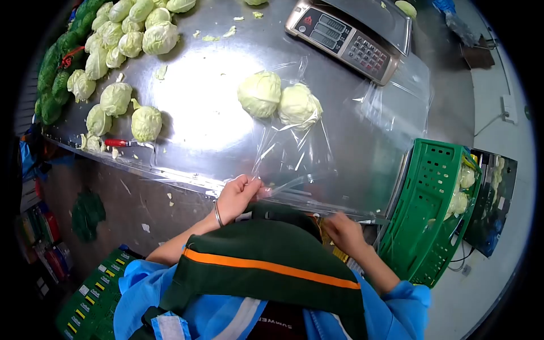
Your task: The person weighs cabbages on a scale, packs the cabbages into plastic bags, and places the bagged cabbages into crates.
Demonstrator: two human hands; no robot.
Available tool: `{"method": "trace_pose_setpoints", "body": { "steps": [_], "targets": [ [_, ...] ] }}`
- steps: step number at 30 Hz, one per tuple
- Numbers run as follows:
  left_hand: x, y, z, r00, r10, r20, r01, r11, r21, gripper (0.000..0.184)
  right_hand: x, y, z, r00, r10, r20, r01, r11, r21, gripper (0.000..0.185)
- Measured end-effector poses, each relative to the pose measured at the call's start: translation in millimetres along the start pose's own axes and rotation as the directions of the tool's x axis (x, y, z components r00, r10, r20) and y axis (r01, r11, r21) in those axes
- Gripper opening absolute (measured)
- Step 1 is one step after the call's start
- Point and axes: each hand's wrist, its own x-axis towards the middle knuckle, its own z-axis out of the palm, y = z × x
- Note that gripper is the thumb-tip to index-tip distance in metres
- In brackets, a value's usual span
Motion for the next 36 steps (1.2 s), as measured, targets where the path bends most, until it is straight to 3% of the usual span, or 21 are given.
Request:
{"method": "trace_pose_setpoints", "body": {
  "steps": [1,2,3,5,10,12,13,15,16,18,19,21,22,23,24,27,30,34,36],
  "targets": [
    [2.2,-1.0,3.9,1.000,0.000,-0.014,0.000,0.999,-0.033,0.032,28.2,-29.2,-3.5,0.990,-0.018,-0.142,0.036,0.991,0.126,0.015],
    [4.8,1.2,6.5,0.999,0.009,-0.038,-0.011,0.998,-0.069,0.032,57.6,-48.6,-0.8,0.930,-0.243,-0.275,0.270,0.961,0.063,0.019],
    [1.5,9.2,5.8,0.999,-0.025,-0.042,0.024,1.000,-0.014,0.032,83.9,-66.5,1.8,0.800,-0.456,-0.390,0.486,0.874,-0.025,0.023],
    [0.4,6.4,2.4,0.997,0.013,-0.082,-0.006,0.997,0.083,0.032,109.8,-92.6,-2.0,0.775,-0.579,-0.252,0.591,0.806,-0.034,0.024],
    [0.9,-7.1,-5.6,0.988,0.084,-0.133,-0.055,0.977,0.206,0.033,125.6,-94.6,3.6,0.817,-0.565,-0.118,0.567,0.823,-0.013,0.011],
    [-2.0,-7.3,-3.4,0.986,0.080,-0.148,-0.059,0.988,0.142,0.032,120.8,-86.3,4.2,0.828,-0.555,-0.085,0.553,0.832,-0.047,0.009],
    [-7.2,2.4,0.6,0.986,0.053,-0.160,-0.033,0.992,0.124,0.032,106.0,-69.2,2.2,0.838,-0.540,-0.077,0.534,0.841,-0.085,0.010],
    [-4.4,5.3,0.1,0.994,0.011,-0.105,-0.002,0.996,0.088,0.031,48.6,-10.3,7.1,0.936,-0.351,0.019,0.351,0.931,-0.099,0.010],
    [-0.5,-1.1,-1.0,0.999,-0.007,-0.045,0.010,0.998,0.064,0.031,7.9,29.6,9.4,0.971,-0.122,0.205,0.157,0.973,-0.168,0.011],
    [4.6,-4.9,1.6,0.999,-0.029,0.039,0.028,0.999,0.023,0.031,-57.4,72.9,12.9,0.901,0.247,0.358,-0.092,0.913,-0.398,0.015],
    [6.6,-0.9,1.1,0.997,-0.038,0.065,0.037,0.999,0.018,0.031,-73.4,79.8,12.0,0.900,0.225,0.373,-0.055,0.908,-0.415,0.017],
    [6.5,7.9,4.0,0.994,-0.074,0.079,0.071,0.997,0.044,0.032,-63.1,47.1,8.4,0.963,0.135,0.232,-0.079,0.969,-0.235,0.019],
    [5.8,9.8,5.8,0.995,-0.065,0.074,0.059,0.995,0.076,0.032,-15.8,3.2,-8.9,0.995,0.090,0.043,-0.088,0.995,-0.049,0.020],
    [6.0,13.5,8.6,0.997,-0.046,0.063,0.039,0.994,0.104,0.032,22.3,-24.7,-13.6,0.979,-0.141,-0.150,0.146,0.989,0.023,0.018],
    [5.9,16.9,10.5,0.999,-0.023,0.049,0.017,0.991,0.132,0.033,52.2,-47.9,-15.9,0.870,-0.348,-0.349,0.386,0.922,0.043,0.017],
    [3.9,13.1,3.5,1.000,-0.010,0.015,0.008,0.986,0.166,0.033,92.7,-82.7,-16.8,0.806,-0.521,-0.280,0.548,0.836,0.021,0.016],
    [4.6,3.3,-5.8,0.988,-0.151,0.043,0.143,0.979,0.145,0.024,112.7,-82.4,-8.2,0.778,-0.609,-0.153,0.613,0.790,-0.031,0.012],
    [-6.1,10.6,2.3,0.992,-0.112,-0.054,0.102,0.981,-0.167,0.021,115.7,-68.0,-1.8,0.783,-0.622,0.020,0.618,0.773,-0.142,0.008],
    [-9.3,17.6,-1.7,0.994,-0.112,0.002,0.112,0.993,0.030,0.021,77.4,-39.9,-8.0,0.840,-0.542,0.012,0.539,0.832,-0.127,0.006]
  ]
}}
